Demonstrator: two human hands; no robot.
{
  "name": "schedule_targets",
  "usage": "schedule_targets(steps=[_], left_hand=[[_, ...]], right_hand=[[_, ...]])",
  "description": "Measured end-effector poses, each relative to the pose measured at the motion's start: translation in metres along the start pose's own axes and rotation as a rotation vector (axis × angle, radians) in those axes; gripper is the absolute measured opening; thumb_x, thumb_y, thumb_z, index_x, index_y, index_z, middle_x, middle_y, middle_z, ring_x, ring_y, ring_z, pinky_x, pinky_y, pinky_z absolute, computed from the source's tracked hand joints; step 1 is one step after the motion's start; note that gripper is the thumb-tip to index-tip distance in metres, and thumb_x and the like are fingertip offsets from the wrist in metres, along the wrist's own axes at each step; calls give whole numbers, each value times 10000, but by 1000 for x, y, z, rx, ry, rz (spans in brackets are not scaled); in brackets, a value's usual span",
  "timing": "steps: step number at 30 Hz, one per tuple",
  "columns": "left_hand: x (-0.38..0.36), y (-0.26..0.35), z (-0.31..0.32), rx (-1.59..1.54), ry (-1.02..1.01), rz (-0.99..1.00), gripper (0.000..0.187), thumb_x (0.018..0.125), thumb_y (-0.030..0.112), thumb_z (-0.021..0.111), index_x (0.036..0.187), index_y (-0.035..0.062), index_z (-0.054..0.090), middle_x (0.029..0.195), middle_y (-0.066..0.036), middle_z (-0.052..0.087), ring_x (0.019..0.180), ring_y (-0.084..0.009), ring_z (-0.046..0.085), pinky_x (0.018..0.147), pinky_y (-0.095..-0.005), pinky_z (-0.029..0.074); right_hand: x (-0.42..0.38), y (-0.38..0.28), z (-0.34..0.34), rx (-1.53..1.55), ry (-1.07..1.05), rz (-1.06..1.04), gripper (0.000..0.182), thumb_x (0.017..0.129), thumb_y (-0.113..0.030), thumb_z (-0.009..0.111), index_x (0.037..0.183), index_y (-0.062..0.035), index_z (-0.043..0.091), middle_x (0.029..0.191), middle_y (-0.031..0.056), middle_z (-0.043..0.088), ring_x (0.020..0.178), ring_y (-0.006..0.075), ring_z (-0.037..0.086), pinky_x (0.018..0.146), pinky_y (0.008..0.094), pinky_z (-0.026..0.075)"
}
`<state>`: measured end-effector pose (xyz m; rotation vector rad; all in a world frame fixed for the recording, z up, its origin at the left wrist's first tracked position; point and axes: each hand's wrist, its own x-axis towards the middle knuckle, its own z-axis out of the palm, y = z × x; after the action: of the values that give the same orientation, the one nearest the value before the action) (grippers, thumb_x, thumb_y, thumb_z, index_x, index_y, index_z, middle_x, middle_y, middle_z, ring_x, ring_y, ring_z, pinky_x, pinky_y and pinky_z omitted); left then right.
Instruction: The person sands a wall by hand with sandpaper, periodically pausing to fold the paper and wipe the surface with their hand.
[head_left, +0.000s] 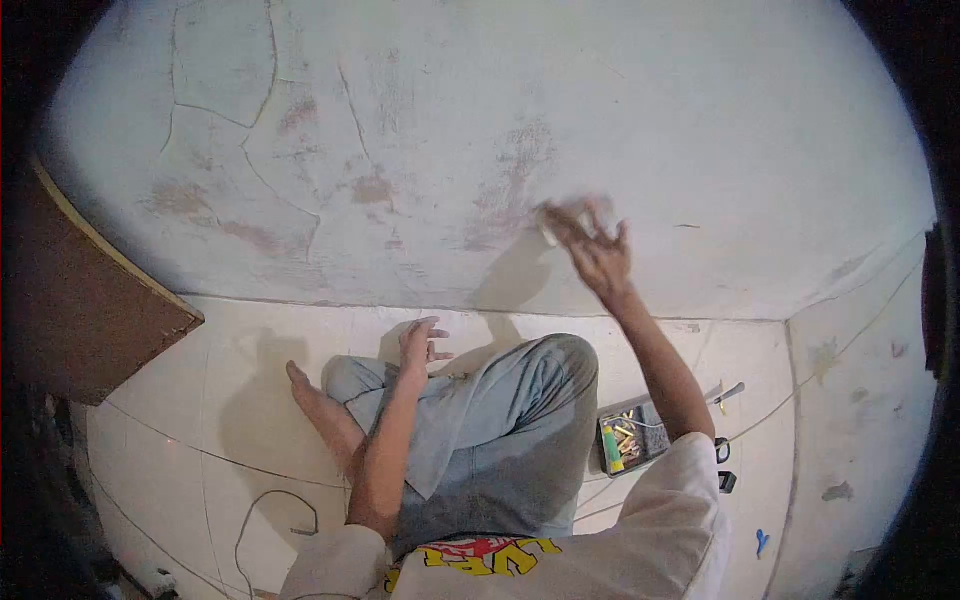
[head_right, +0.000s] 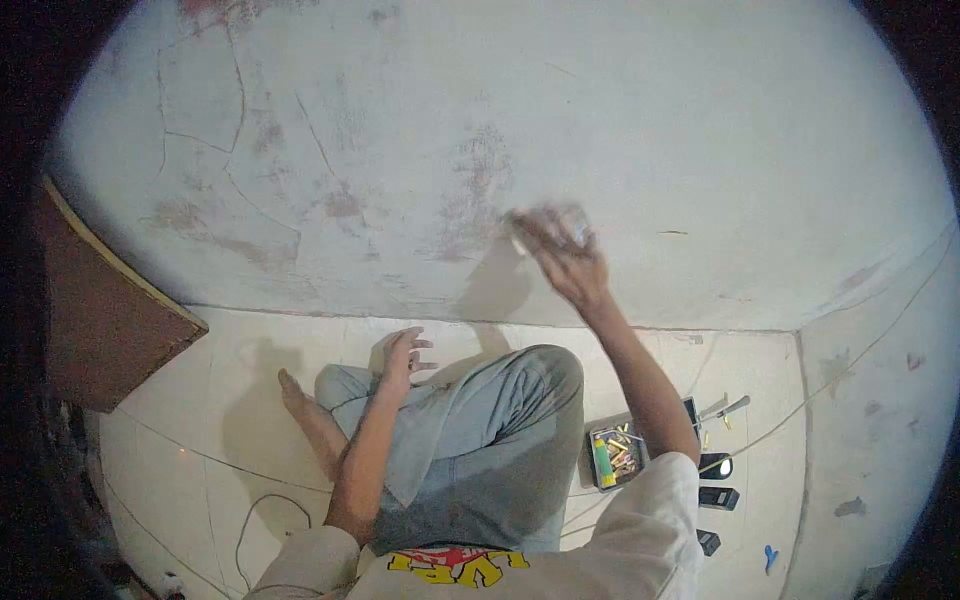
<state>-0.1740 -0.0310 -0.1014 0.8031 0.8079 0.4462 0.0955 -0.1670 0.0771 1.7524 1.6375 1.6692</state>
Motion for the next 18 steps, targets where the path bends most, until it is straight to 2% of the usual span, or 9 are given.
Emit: schedule_targets(steps=[1, 3, 5, 9, 11, 13, 16, 17, 18], left_hand=[[-2, 0, 0, 3, 0, -4, 395, 845, 248, 568, 1112, -39, 519, 880, -171, 590, 441, -109, 394, 572, -398, 589], [-3, 1, 2, 8, 15, 29, 399, 846, 263, 566, 1104, -39, 527, 883, -176, 593, 442, -108, 403, 572, -393, 591], [1, -6, 0, 1, 32, 27, 406, 843, 270, 570, 1102, -39, 529, 886, -179, 594, 429, -109, 394, 570, -392, 590], [2, -3, -1, -4, 21, 50, 414, 838, 280, 576, 1098, -38, 530, 889, -181, 595, 434, -106, 391, 564, -390, 589], [2, -3, -2, -13, 0, 43, 414, 836, 280, 577, 1099, -35, 531, 887, -176, 597, 436, -104, 387, 566, -390, 589], [1, -2, -1, -11, -26, 33, 413, 834, 281, 578, 1100, -32, 531, 886, -172, 598, 438, -102, 383, 568, -390, 588], [2, -2, 2, -11, 19, 17, 406, 834, 278, 577, 1104, -23, 532, 867, -159, 601, 434, -102, 373, 570, -382, 587], [6, -5, 0, -15, 11, 2, 407, 831, 274, 580, 1109, -20, 532, 868, -156, 601, 427, -104, 368, 571, -383, 587], [8, -6, -3, -17, 7, -22, 409, 828, 270, 583, 1115, -17, 531, 869, -153, 601, 420, -106, 362, 571, -384, 587]], right_hand=[[10, 15, 7, -69, 5, 155, 438, 916, -318, 401, 1351, -306, 446, 1429, -61, 402, 1398, 240, 218, 1116, 528, -124], [62, 54, -25, 155, 151, 458, 424, 919, -211, 454, 1340, -265, 465, 1389, -86, 441, 1406, 270, 177, 1111, 545, -134], [94, 72, -47, 163, 183, 592, 387, 920, -185, 453, 1299, -233, 515, 1352, -92, 482, 1399, 293, 198, 1108, 555, -131], [75, 42, -28, 291, 232, 506, 382, 912, -171, 454, 1284, -211, 529, 1353, -75, 484, 1396, 280, 211, 1114, 561, -111], [37, 4, -7, 218, 80, 270, 421, 897, -175, 460, 1308, -252, 505, 1406, -71, 430, 1385, 213, 255, 1124, 562, -75], [17, -24, -15, 263, -22, 45, 431, 898, -214, 465, 1324, -278, 485, 1439, -68, 386, 1381, 199, 263, 1133, 548, -49], [20, 2, -6, 201, 42, -50, 449, 896, -242, 472, 1345, -267, 461, 1465, -53, 347, 1382, 209, 261, 1130, 546, -52], [12, 16, 29, 135, 141, 135, 454, 905, -261, 466, 1358, -257, 444, 1470, -34, 340, 1390, 244, 241, 1116, 550, -95], [47, 41, -2, 77, 70, 326, 417, 919, -251, 452, 1335, -232, 476, 1440, -20, 389, 1399, 285, 204, 1097, 553, -147]])
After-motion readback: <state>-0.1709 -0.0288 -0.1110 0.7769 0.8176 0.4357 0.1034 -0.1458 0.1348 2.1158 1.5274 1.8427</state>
